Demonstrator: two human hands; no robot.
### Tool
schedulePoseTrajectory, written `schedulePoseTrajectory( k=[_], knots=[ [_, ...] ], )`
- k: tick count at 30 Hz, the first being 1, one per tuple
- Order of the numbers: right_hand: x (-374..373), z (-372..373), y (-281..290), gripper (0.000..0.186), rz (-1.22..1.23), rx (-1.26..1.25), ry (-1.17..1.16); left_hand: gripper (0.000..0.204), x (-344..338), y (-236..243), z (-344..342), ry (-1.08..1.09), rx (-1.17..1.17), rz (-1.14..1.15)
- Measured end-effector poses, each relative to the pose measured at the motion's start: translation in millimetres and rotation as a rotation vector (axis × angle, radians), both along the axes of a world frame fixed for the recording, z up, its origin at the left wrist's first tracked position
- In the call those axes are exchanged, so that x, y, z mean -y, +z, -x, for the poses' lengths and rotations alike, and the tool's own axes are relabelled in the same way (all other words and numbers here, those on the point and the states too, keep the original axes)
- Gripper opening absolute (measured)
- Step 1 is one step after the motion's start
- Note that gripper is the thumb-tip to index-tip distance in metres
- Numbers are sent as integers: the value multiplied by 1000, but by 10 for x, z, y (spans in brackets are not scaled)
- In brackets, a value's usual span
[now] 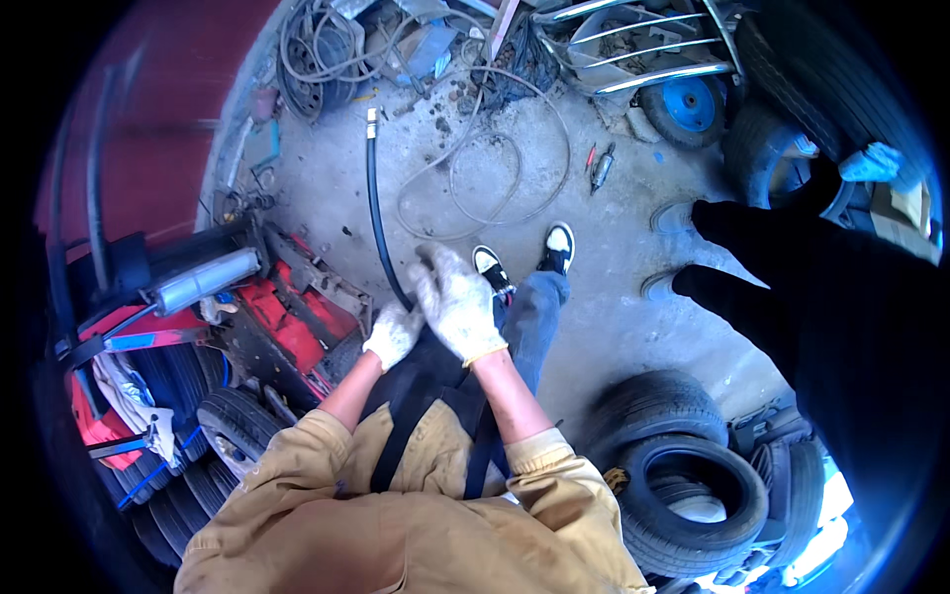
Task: The person uses a pry bar to separate a tire from a wheel rim mounted on a tire changing machine. They then wipe the rim with a cloth and use a tire iron to pry the tire bead off the rim. Finally, they connect an air hose to the valve stem to inflate the tire.
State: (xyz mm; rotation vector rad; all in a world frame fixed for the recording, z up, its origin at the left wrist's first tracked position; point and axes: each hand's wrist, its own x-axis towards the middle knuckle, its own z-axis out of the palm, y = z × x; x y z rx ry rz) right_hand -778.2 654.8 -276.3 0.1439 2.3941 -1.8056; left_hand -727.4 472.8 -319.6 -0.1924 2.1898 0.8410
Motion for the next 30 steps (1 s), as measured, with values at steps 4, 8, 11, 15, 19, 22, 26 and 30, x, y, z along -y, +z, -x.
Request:
schedulePoseTrajectory(
  k=[4, 8, 11, 15, 19, 22, 26, 30],
  knots=[
    [-301, 499, -1262, 38, 37, 376, -140, 58, -24, -290, 271, 296, 109, 47],
    [-782, 777, -2644, 44, 104, 828, -145, 62, 39, -1121, -33, 966, 302, -127],
    [-1494, 539, -4385, 44, -391, 903, 140, 61, -181, -1483, 30, 1165, 348, -164],
    [-2154, 1050, -5655, 42, -579, 978, 189, 63, -443, -1982, -72, 1364, 466, -230],
    [-2508, 1976, -6702, 59, -778, 578, 88, 55, -683, -2469, 183, 1511, 563, -309],
    [-2099, 2730, -6987, 77, -844, 423, 31, 47, -687, -2488, 478, 1653, 619, -250],
    [-1745, 3188, -6862, 74, -437, 758, 5, 45, -626, -2485, 615, 1487, 556, -360],
    [-924, 2867, -5527, 34, -200, 385, -136, 45, -748, -2377, 606, 1680, 539, -387]
  ],
)
